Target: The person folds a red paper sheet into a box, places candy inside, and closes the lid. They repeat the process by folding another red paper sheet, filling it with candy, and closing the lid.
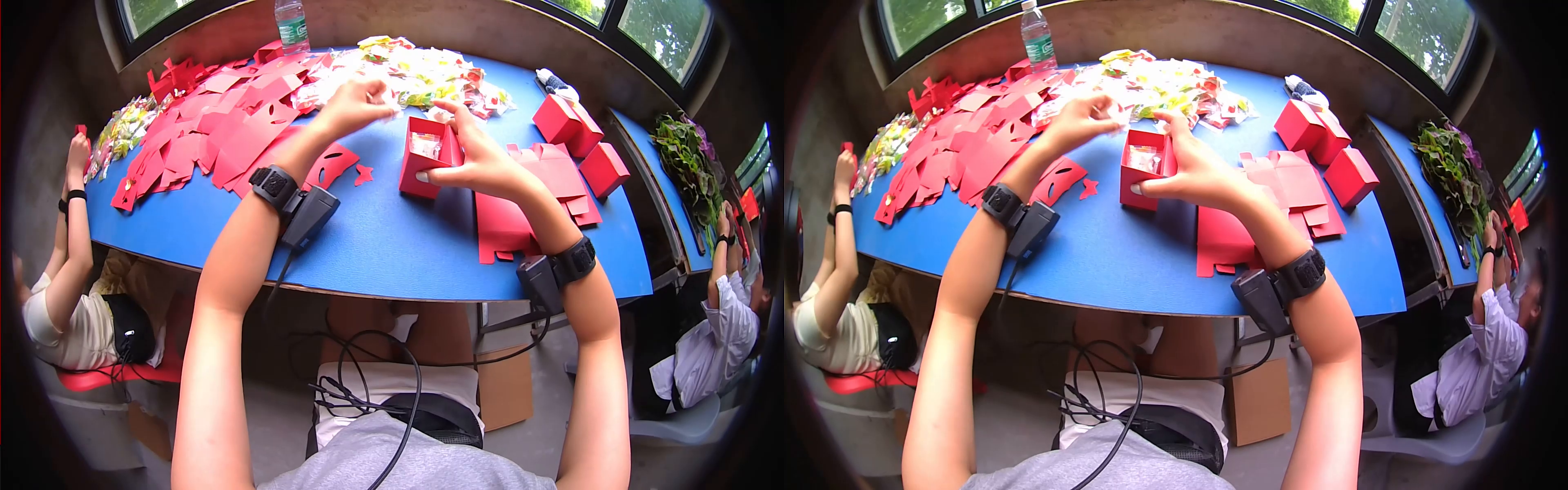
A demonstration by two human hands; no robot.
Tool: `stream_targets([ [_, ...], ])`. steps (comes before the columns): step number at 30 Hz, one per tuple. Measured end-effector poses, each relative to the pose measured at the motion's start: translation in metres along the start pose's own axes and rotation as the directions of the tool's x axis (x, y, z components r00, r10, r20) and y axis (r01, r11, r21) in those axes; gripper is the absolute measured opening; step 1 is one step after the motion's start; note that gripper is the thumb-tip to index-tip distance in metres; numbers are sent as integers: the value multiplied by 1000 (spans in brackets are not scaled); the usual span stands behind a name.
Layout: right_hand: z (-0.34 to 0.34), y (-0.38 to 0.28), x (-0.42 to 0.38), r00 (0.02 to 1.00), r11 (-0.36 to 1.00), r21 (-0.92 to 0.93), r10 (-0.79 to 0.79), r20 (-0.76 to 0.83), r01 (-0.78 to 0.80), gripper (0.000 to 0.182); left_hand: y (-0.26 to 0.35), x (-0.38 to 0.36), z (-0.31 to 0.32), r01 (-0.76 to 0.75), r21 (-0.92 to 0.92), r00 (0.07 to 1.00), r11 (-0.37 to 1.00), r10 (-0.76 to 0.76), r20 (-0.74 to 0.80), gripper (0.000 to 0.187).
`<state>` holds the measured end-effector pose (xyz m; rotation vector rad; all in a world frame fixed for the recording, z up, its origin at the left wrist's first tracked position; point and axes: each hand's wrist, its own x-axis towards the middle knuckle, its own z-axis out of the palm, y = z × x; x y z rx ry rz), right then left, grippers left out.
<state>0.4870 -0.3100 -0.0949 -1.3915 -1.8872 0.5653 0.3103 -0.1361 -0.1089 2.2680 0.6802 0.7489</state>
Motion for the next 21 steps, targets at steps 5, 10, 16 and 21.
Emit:
stream_targets([
  [5, -1, -1, 0, 1000, 998, -54, -5, 17, 6, 89, 43, -12, -20, -171, -386, 985, 906, 164, -49, 32],
  [10, 0, 3, 1, 999, 999, 10, 35, 33, -35, 87, 64, -22, 2, -195, -225, 965, 955, 228, 131, 24],
  [16, 2, 12, 4, 1000, 1000, -5, -20, 24, 20, 85, 74, -28, 4, -65, -366, 953, 929, 166, 252, 33],
  [21, 0, 12, 4, 997, 998, 51, 36, 66, -39, 83, 60, -22, 10, -256, -341, 929, 905, 328, 174, 30],
])
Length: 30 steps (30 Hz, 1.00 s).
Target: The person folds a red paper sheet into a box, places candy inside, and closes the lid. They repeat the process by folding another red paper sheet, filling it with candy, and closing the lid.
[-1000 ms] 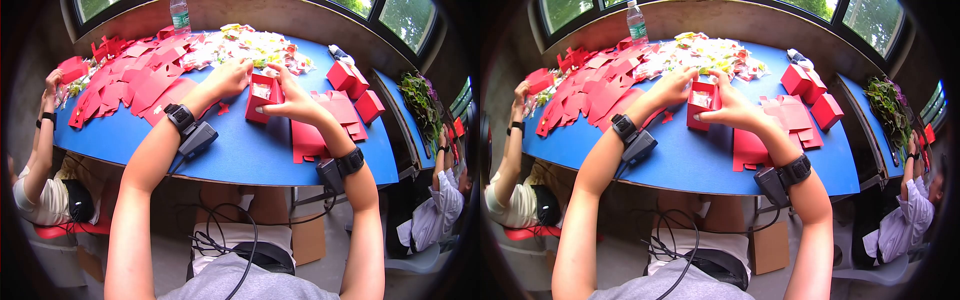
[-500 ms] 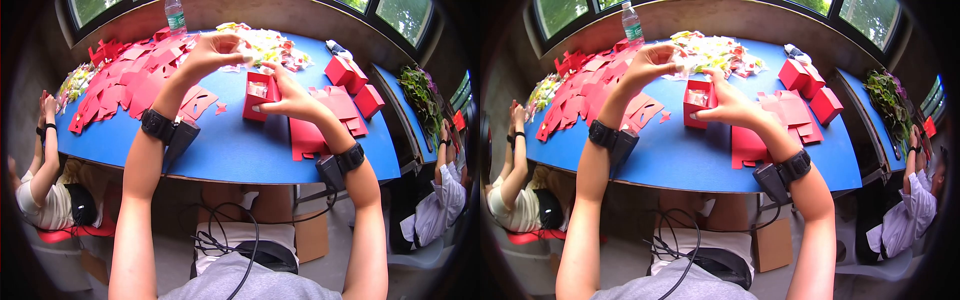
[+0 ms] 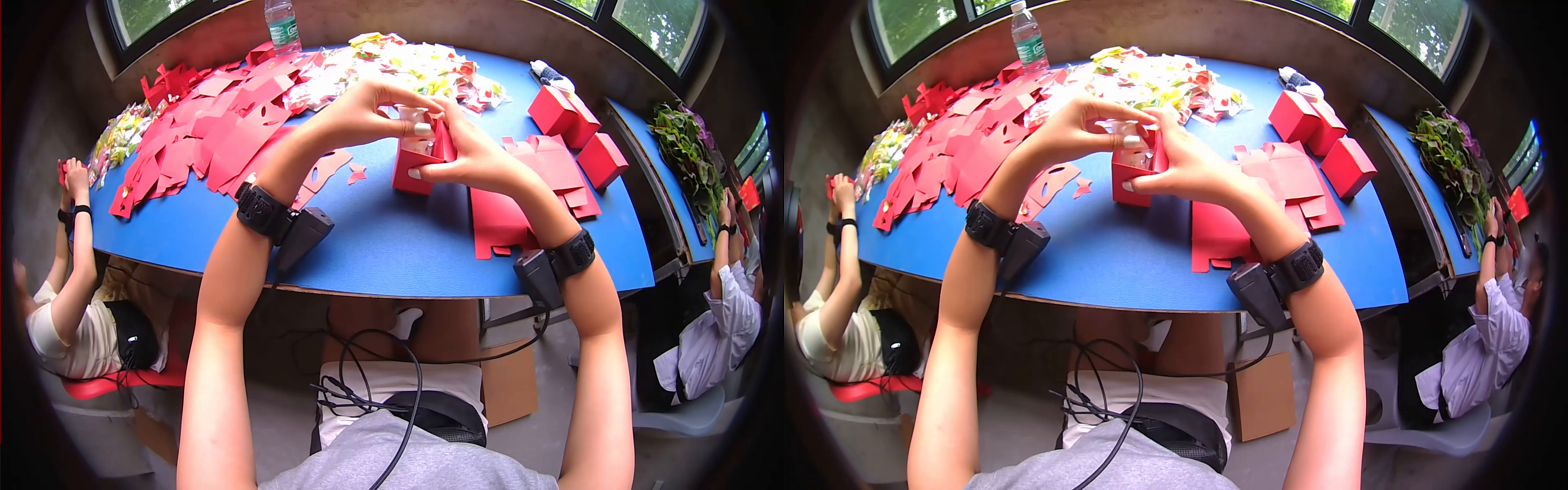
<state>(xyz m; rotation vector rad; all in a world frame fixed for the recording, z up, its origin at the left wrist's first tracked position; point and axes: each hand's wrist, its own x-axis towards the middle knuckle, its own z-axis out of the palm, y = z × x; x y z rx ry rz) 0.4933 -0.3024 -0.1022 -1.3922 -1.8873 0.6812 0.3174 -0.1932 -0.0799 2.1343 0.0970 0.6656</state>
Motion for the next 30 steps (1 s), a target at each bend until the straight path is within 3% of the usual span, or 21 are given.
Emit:
stream_targets([
  [2, 0, -1, 0, 991, 990, -70, -125, -37, 122, 84, 2, -1, -2, -15, 89, 1000, 996, 15, 4, 30],
  [5, -1, 0, 0, 991, 988, -94, -127, -34, 124, 85, 11, -2, -4, 55, 54, 998, 997, -57, 23, 32],
  [11, 0, -8, -3, 999, 997, -70, -35, -31, 32, 86, 7, 0, 5, 56, 68, 998, 996, -56, -8, 24],
  [15, 0, -5, -3, 997, 995, -77, -65, -37, 62, 87, 4, -1, 5, 108, 96, 994, 990, -108, 1, 21],
  [18, 0, -7, -3, 998, 994, -97, -51, -42, 47, 88, 7, -3, 5, 105, 22, 991, 994, -106, 85, 21],
  [20, -2, -9, -4, 999, 996, -81, -29, -16, 27, 91, 8, -2, 4, 36, 181, 995, 983, -53, 90, 22],
  [23, -6, -11, -6, 990, 982, -118, -142, 27, 144, 94, 15, -5, 8, 108, 70, 993, 992, -111, 39, 21],
  [24, -6, -9, -6, 990, 983, -116, -140, 28, 143, 94, 18, -4, 5, 208, 5, 970, 978, -207, 130, 21],
  [25, -7, -6, -5, 988, 979, -139, -143, 52, 149, 97, 16, -3, 3, 210, 5, 969, 978, -209, 131, 21],
  [27, -9, -4, -4, 987, 975, -163, -144, 74, 154, 99, 10, -3, 3, -26, 225, 990, 974, -6, 139, 26],
  [28, -9, -4, -4, 986, 970, -179, -161, 50, 168, 100, 8, -1, 3, -101, 320, 991, 942, 67, 114, 38],
  [29, -9, -4, -3, 984, 964, -194, -179, 26, 181, 101, 4, -2, 5, -101, 320, 991, 942, 67, 115, 38],
  [30, -8, -6, -5, 980, 950, -253, -196, -29, 183, 99, 5, -4, 9, 49, 269, 998, 962, -40, -40, 44],
])
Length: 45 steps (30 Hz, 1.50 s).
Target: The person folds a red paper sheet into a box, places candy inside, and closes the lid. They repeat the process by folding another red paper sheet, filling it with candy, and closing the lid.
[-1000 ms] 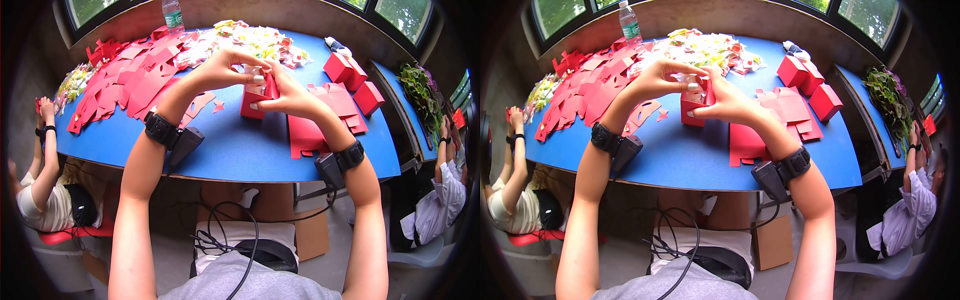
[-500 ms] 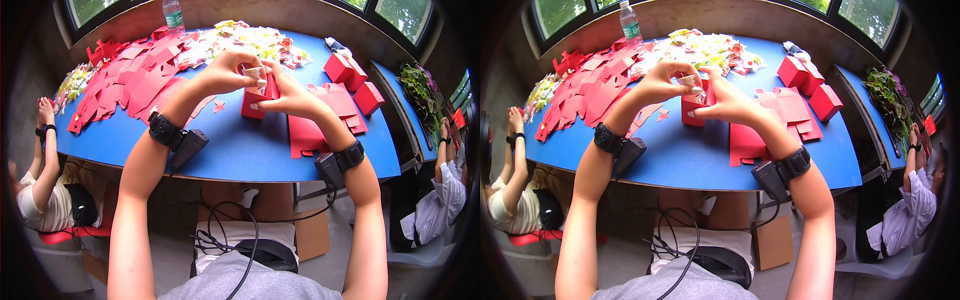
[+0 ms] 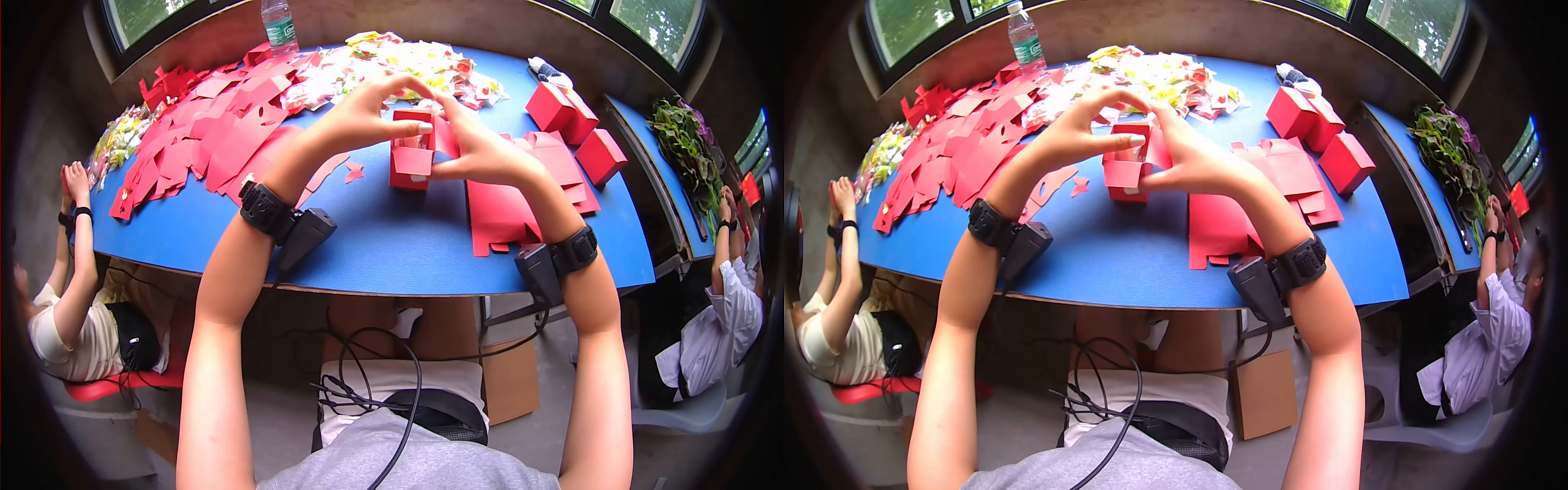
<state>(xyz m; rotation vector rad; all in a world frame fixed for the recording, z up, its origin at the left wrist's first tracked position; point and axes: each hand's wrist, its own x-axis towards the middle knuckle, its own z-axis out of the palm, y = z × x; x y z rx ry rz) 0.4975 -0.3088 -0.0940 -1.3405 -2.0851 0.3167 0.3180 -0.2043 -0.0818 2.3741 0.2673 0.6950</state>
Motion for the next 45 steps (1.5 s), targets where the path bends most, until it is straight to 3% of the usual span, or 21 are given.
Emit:
stream_targets([
  [1, -1, -2, 1, 1000, 1000, 2, 2, -3, -2, 99, 1, 0, 2, 143, -66, 983, 987, -150, -109, 49],
  [3, -4, -4, 3, 980, 971, 137, 198, -4, -195, 94, -11, 3, 3, 242, -97, 967, 965, -248, -56, 59],
  [5, -5, -1, 3, 982, 973, 134, 188, -9, -186, 95, -18, 4, 2, 456, -245, 890, 856, -435, 137, 65],
  [9, -2, 4, 6, 969, 987, 47, 157, -193, -151, 101, -20, 4, 4, 191, -212, 951, 958, -234, -200, 69],
  [10, 0, 9, 6, 956, 981, -32, 177, -234, -190, 99, -20, 5, 8, 128, -229, 939, 965, -192, -285, 53],
  [13, 6, 14, 7, 923, 965, -108, 190, -334, -238, 101, -15, 6, 2, 231, -182, 952, 956, -260, -160, 33],
  [14, 5, 12, 6, 910, 959, -71, 234, -343, -273, 103, -20, 6, 4, 155, -126, 961, 980, -179, -209, 23],
  [17, 7, 10, 7, 896, 956, 29, 283, -343, -291, 107, -27, 11, -2, 315, -197, 919, 929, -350, -183, 25],
  [19, 10, 10, 8, 899, 958, 94, 288, -329, -273, 109, -21, 6, -5, 277, -143, 940, 950, -299, -166, 28],
  [21, 13, 10, 9, 908, 886, 391, 354, -226, -249, 119, -22, 4, -4, 236, -88, 959, 968, -247, -142, 32],
  [23, 14, 11, 9, 906, 884, 403, 351, -238, -236, 117, -34, 7, 3, 223, -67, 934, 972, -233, -272, 39],
  [25, 12, 3, 10, 906, 882, 414, 345, -246, -224, 116, -37, 10, 2, 261, -92, 938, 961, -275, -211, 49],
  [27, 8, -8, 8, 892, 766, 609, 403, -204, -206, 103, -36, 10, 6, 285, -149, 931, 947, -311, -193, 50],
  [29, 10, -1, 9, 912, 779, 600, 362, -193, -183, 93, -33, 9, 13, 252, -272, 929, 929, -311, -200, 54],
  [31, 10, 1, 8, 930, 793, 588, 321, -181, -160, 83, -28, 9, 19, 193, -421, 864, 886, -357, -355, 54],
  [33, 12, -2, 8, 928, 815, 571, 284, -242, -101, 56, -30, 9, 19, 184, -441, 840, 879, -373, -394, 54],
  [35, 9, 1, 9, 952, 862, 491, 242, -188, -123, 47, -38, 8, 12, 9, -373, 941, 928, -135, -312, 50],
  [37, 8, 5, 8, 970, 906, 402, 204, -135, -135, 39, -30, 5, 6, 82, -308, 957, 948, -161, -242, 45],
  [40, 16, 14, 9, 971, 850, 521, 181, -154, -76, 28, -12, 1, -1, -171, 344, 949, 923, 249, -196, 36],
  [43, 14, 14, 9, 979, 845, 532, 149, -140, -52, 29, -8, 3, -4, -269, 386, 883, 883, 385, -267, 37],
  [45, 13, 8, 7, 964, 864, 477, 243, -107, -165, 29, -7, 3, -3, -220, 412, 898, 884, 348, -268, 35],
])
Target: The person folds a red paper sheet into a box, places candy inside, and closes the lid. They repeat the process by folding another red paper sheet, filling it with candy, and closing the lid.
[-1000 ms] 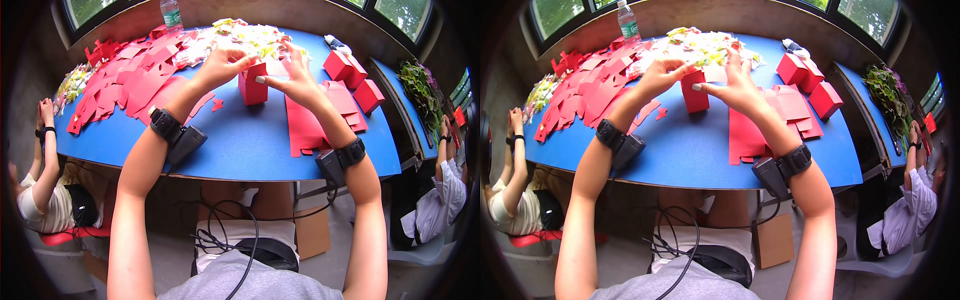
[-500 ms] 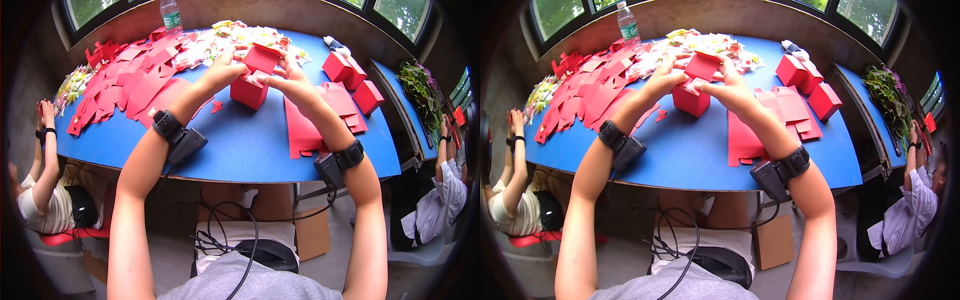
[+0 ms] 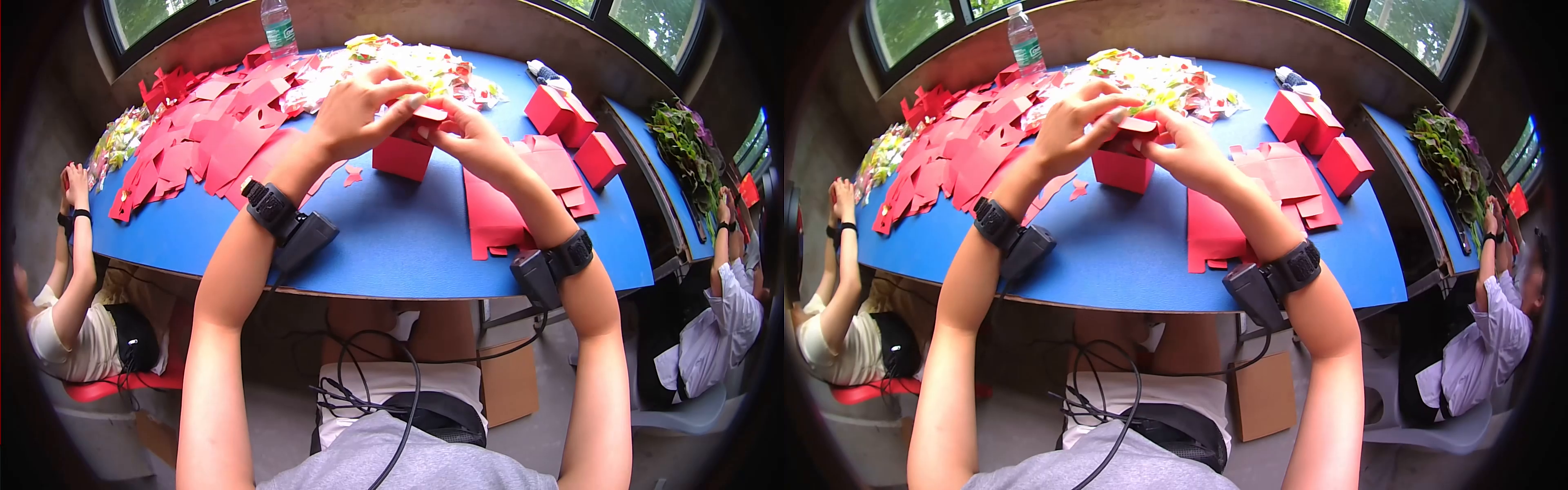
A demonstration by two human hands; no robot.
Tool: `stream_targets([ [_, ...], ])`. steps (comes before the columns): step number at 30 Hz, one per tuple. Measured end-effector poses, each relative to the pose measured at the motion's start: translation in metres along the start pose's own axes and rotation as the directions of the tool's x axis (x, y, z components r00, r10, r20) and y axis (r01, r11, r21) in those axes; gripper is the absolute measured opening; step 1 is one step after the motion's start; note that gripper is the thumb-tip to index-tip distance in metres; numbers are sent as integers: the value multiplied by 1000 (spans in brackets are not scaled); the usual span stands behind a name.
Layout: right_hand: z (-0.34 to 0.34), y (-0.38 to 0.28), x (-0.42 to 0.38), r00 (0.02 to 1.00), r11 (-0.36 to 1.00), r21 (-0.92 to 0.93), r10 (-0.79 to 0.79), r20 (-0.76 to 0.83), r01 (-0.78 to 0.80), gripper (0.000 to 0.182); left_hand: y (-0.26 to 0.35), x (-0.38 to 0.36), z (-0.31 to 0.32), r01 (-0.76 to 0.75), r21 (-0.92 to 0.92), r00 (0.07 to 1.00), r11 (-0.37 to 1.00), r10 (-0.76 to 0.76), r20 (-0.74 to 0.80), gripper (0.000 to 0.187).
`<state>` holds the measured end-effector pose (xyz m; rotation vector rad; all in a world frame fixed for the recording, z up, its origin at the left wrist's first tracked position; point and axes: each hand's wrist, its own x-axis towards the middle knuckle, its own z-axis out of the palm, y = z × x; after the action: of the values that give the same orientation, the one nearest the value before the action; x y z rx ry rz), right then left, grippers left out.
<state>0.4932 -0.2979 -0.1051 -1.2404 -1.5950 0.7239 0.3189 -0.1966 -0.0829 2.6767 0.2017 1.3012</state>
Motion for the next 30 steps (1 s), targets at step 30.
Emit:
stream_targets([
  [30, 0, 13, 2, 996, 957, -283, -39, 86, 62, 61, -3, -1, 3, 325, -243, 914, 914, -237, 329, 19],
])
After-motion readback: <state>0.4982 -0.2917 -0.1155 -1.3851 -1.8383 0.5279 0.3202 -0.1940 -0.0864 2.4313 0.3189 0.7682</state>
